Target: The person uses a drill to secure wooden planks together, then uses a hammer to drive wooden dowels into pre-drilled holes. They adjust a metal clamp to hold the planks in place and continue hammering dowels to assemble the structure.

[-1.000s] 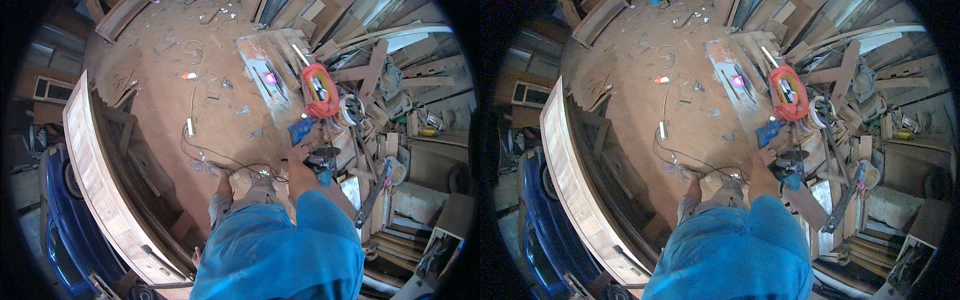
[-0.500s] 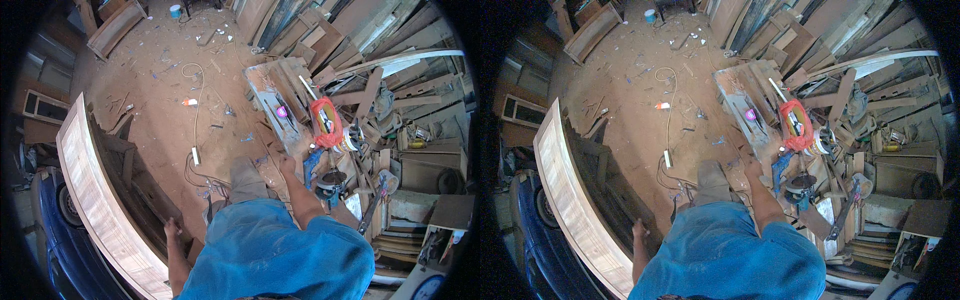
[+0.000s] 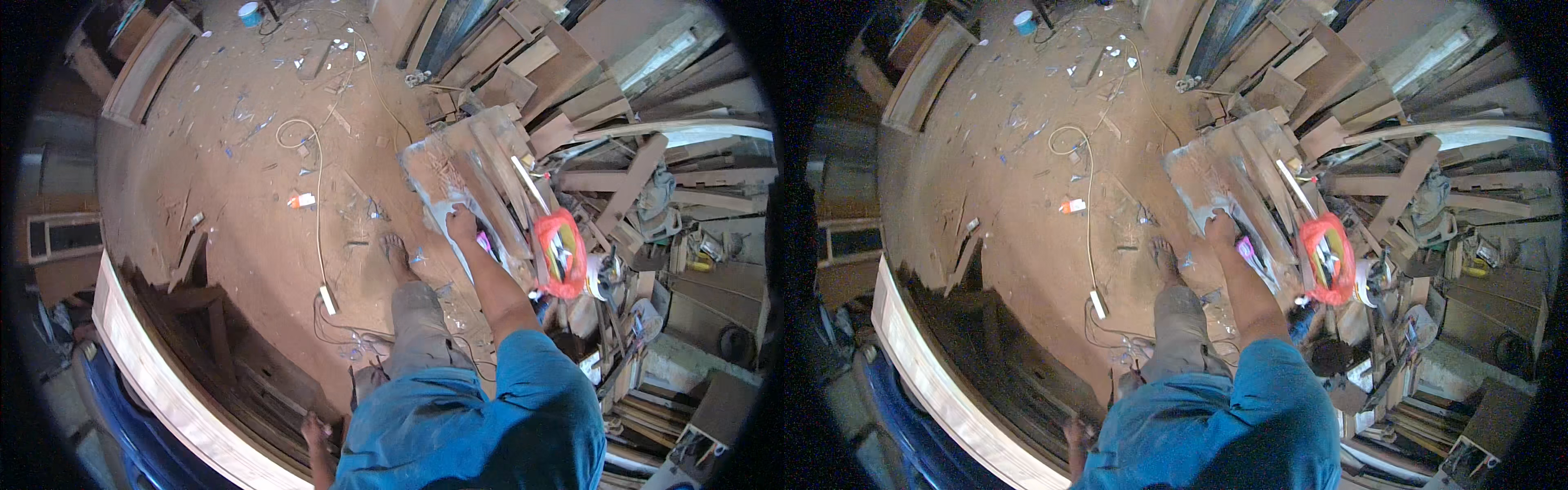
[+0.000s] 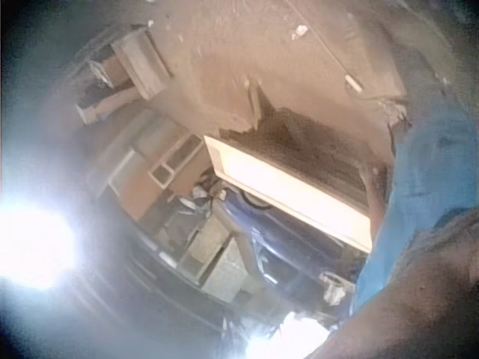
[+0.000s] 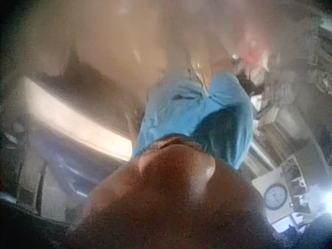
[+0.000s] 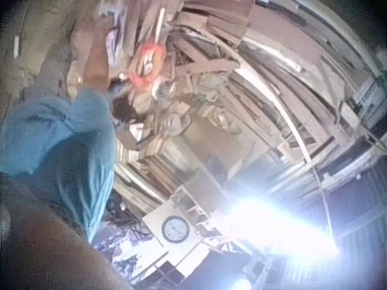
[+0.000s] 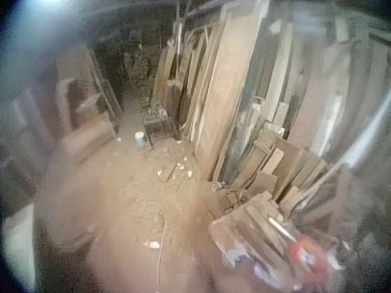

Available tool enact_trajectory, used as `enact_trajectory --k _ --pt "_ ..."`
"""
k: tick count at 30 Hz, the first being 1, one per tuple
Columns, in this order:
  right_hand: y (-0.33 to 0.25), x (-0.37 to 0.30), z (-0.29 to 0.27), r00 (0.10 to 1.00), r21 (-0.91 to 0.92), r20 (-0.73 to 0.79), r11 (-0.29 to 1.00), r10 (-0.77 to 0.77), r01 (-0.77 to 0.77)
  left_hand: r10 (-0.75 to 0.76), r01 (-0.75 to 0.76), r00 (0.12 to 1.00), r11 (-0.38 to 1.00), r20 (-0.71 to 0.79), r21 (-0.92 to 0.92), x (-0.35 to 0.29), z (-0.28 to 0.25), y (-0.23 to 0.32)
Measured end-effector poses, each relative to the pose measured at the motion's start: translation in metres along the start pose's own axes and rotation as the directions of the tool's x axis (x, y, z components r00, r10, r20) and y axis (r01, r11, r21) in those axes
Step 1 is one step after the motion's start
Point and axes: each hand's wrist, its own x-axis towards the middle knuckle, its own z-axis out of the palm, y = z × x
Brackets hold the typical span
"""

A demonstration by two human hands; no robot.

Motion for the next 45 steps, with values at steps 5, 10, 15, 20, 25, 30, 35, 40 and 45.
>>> enact_trajectory --k 5,10,15,20,25,30,35,40,45 --pt "0.019 0.09 0.063 0.979 -0.364 -0.164 0.93 -0.125 0.057 -0.157 0.206 0.969 0.942 0.191 -0.267 -0.014 0.009 0.118" --pt "0.032 0.122 0.095 0.997 -0.425 -0.059 0.903 0.041 -0.062 -0.29 0.299 0.947 0.633 0.14 -0.714 0.053 -0.067 0.293" --pt "0.029 0.124 0.076 0.986 -0.296 0.084 0.948 0.144 -0.113 -0.229 0.121 0.97 0.733 -0.075 -0.67 0.107 -0.115 0.388" --pt "0.0 0.122 0.053 0.99 -0.23 0.083 0.969 0.114 -0.093 -0.287 0.208 0.958 0.745 -0.023 -0.634 0.12 -0.103 0.37" --pt "0.01 0.118 0.065 0.997 -0.295 -0.023 0.954 -0.069 0.06 -0.346 0.361 0.927 0.716 0.145 -0.597 0.098 -0.08 0.343" --pt "0.022 0.12 0.081 0.99 -0.14 -0.093 0.983 0.108 -0.121 -0.378 0.401 0.911 0.721 0.164 -0.566 0.093 -0.076 0.332" --pt "0.044 0.125 0.092 0.979 -0.056 -0.174 0.992 0.104 -0.115 -0.357 0.364 0.927 0.786 0.114 -0.501 0.117 -0.088 0.369" --pt "0.038 0.125 0.084 0.984 0.018 -0.138 0.994 0.108 -0.107 -0.264 0.263 0.962 0.833 0.069 -0.487 0.137 -0.099 0.404" --pt "0.043 0.127 0.091 0.961 -0.081 -0.203 0.975 0.186 -0.206 -0.283 0.283 0.956 0.835 0.072 -0.472 0.141 -0.094 0.407"
